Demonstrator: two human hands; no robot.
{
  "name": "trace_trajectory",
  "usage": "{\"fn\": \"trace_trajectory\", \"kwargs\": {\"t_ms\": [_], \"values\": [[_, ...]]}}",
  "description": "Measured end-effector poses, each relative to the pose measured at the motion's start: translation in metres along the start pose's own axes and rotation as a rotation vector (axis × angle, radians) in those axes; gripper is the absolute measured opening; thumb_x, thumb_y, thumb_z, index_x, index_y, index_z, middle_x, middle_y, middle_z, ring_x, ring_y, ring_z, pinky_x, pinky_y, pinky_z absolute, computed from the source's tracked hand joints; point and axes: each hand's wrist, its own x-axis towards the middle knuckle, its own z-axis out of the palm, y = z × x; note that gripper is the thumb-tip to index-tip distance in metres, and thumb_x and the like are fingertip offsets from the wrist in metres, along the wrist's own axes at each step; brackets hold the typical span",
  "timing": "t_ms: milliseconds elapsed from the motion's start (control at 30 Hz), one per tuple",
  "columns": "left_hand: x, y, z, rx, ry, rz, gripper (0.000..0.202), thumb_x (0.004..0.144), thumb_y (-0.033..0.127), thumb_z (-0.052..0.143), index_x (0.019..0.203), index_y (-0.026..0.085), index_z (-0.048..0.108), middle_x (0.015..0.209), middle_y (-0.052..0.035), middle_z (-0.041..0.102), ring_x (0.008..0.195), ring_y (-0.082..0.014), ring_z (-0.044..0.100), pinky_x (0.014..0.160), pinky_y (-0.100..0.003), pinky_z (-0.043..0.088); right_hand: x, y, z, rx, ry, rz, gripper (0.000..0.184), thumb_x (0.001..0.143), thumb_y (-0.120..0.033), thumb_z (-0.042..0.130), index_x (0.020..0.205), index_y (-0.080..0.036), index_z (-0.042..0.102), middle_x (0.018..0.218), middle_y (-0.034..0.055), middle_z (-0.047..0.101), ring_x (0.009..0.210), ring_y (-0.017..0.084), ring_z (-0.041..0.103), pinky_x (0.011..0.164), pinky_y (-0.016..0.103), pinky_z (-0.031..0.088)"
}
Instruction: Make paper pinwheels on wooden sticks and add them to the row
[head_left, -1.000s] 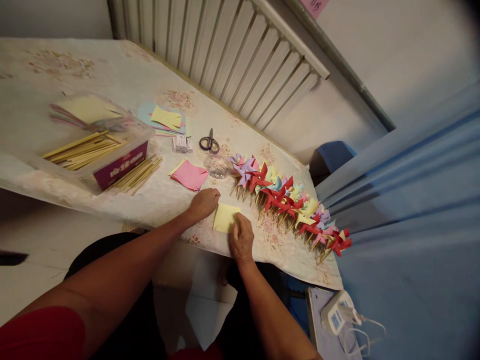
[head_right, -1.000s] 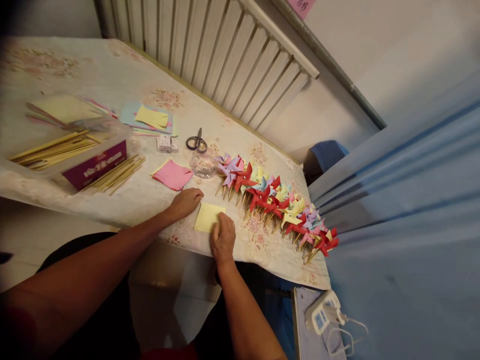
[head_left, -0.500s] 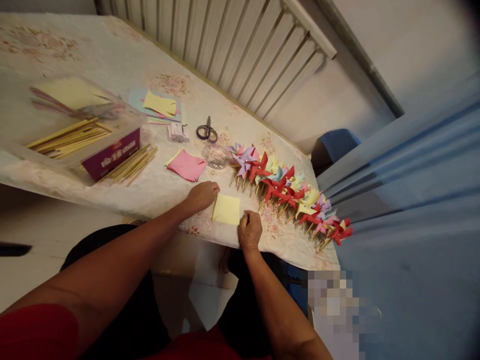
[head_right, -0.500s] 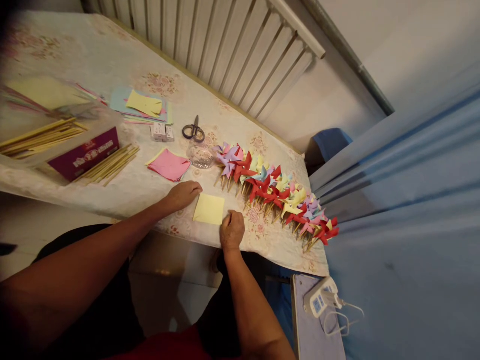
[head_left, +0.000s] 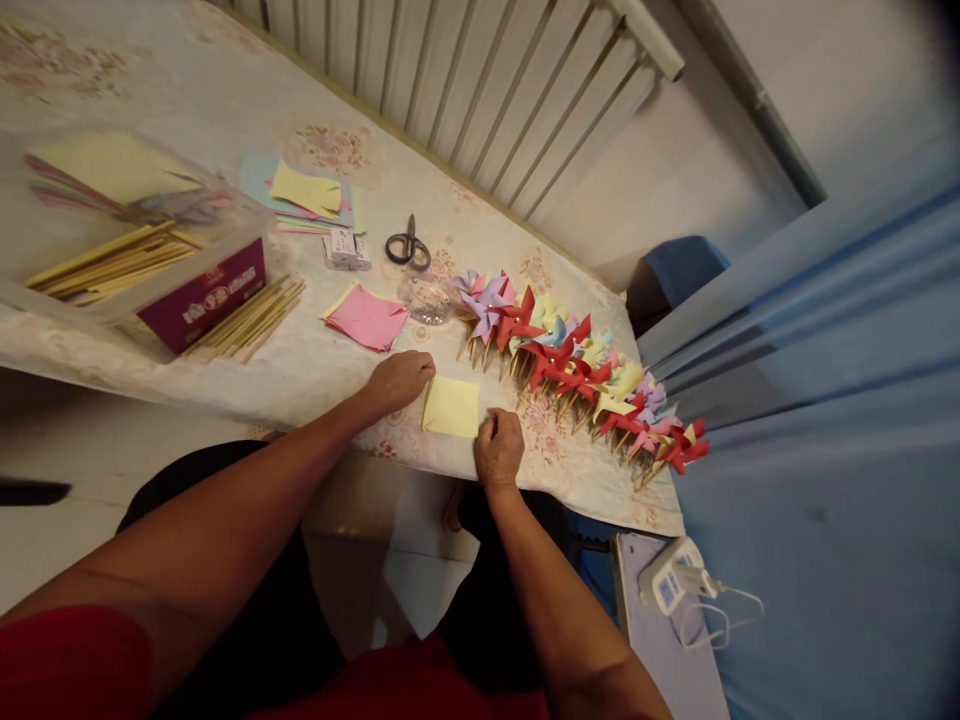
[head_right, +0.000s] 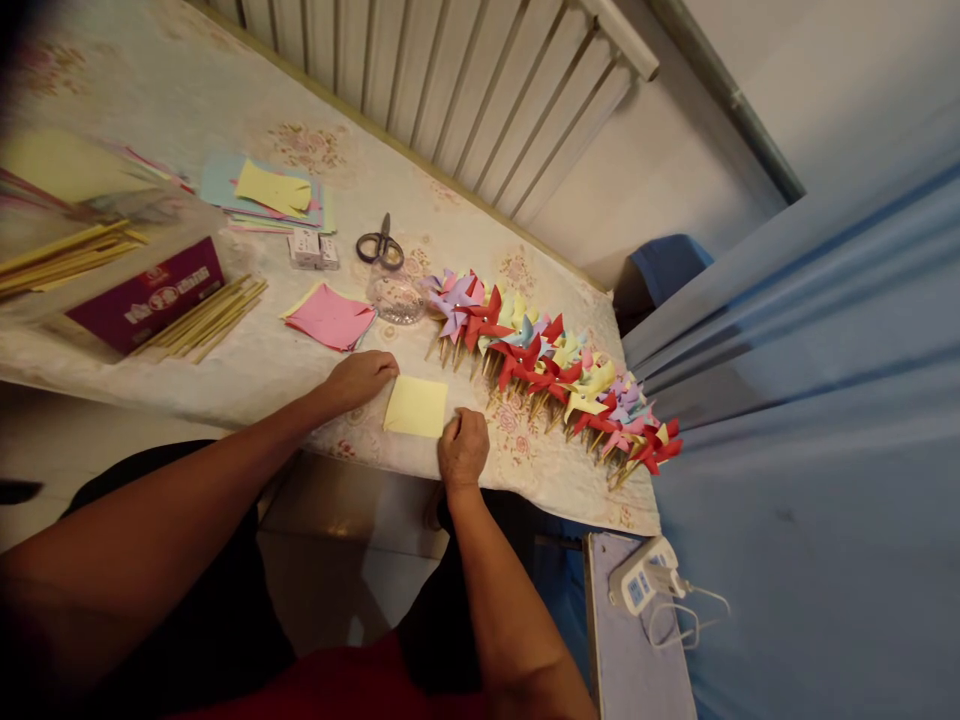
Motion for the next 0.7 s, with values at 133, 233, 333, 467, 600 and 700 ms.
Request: {"fn": "trace_trajectory", "kwargs": {"t_ms": [133,233,333,467,600,700], "values": [[-0.001,0.001,-0.002,-0.009,-0.01,0.0,0.031,0.09,0.027,0.042,0.091,0.016,0.071,0.103,-0.0096,0.074,0.096,-0.0218,0.064,0.081,-0.03,0.045,0.0,0.0,0.0,-0.013,0.012,-0.005,0.027,0.092,-0.015,0.04,0.102,-0.015,0.065,0.093,0.0101,0.062,0.093,0.023,0.057,0.088,0.036,0.047],[-0.003,0.003,-0.004,-0.017,-0.004,0.021,0.032,0.091,0.029,0.042,0.088,0.016,0.071,0.101,-0.0102,0.073,0.095,-0.022,0.064,0.081,-0.031,0.044,0.0,0.0,0.0,-0.016,0.017,-0.006,0.026,0.092,-0.015,0.041,0.101,-0.015,0.065,0.092,0.0099,0.062,0.093,0.022,0.057,0.087,0.035,0.047],[-0.005,0.007,-0.005,-0.003,-0.002,0.039,0.033,0.091,0.036,0.044,0.081,0.017,0.069,0.093,-0.0092,0.072,0.089,-0.0214,0.063,0.078,-0.031,0.044,0.0,0.0,0.0,-0.004,0.01,-0.002,0.027,0.091,-0.015,0.04,0.101,-0.015,0.065,0.093,0.0107,0.062,0.094,0.023,0.057,0.088,0.037,0.047],[-0.009,0.01,-0.001,0.029,-0.013,0.046,0.025,0.084,0.04,0.056,0.074,0.018,0.066,0.085,-0.0068,0.068,0.085,-0.0214,0.061,0.076,-0.031,0.043,0.0,0.0,0.0,-0.005,0.004,-0.004,0.027,0.091,-0.015,0.04,0.102,-0.015,0.065,0.094,0.0112,0.062,0.094,0.024,0.057,0.088,0.038,0.047],[-0.011,0.012,0.005,0.074,-0.017,0.07,0.014,0.078,0.027,0.058,0.067,0.019,0.06,0.083,-0.0076,0.066,0.086,-0.0237,0.061,0.076,-0.034,0.043,0.0,0.0,0.0,-0.019,0.02,-0.011,0.026,0.09,-0.015,0.041,0.101,-0.016,0.065,0.092,0.0101,0.062,0.092,0.023,0.057,0.087,0.036,0.047],[-0.011,0.014,0.004,0.05,-0.011,0.071,0.013,0.077,0.023,0.056,0.065,0.019,0.056,0.079,-0.0068,0.063,0.081,-0.0223,0.059,0.074,-0.034,0.041,0.0,0.0,0.0,-0.021,0.024,-0.014,0.026,0.09,-0.014,0.041,0.101,-0.015,0.065,0.091,0.0104,0.062,0.092,0.023,0.057,0.086,0.036,0.047]]}}
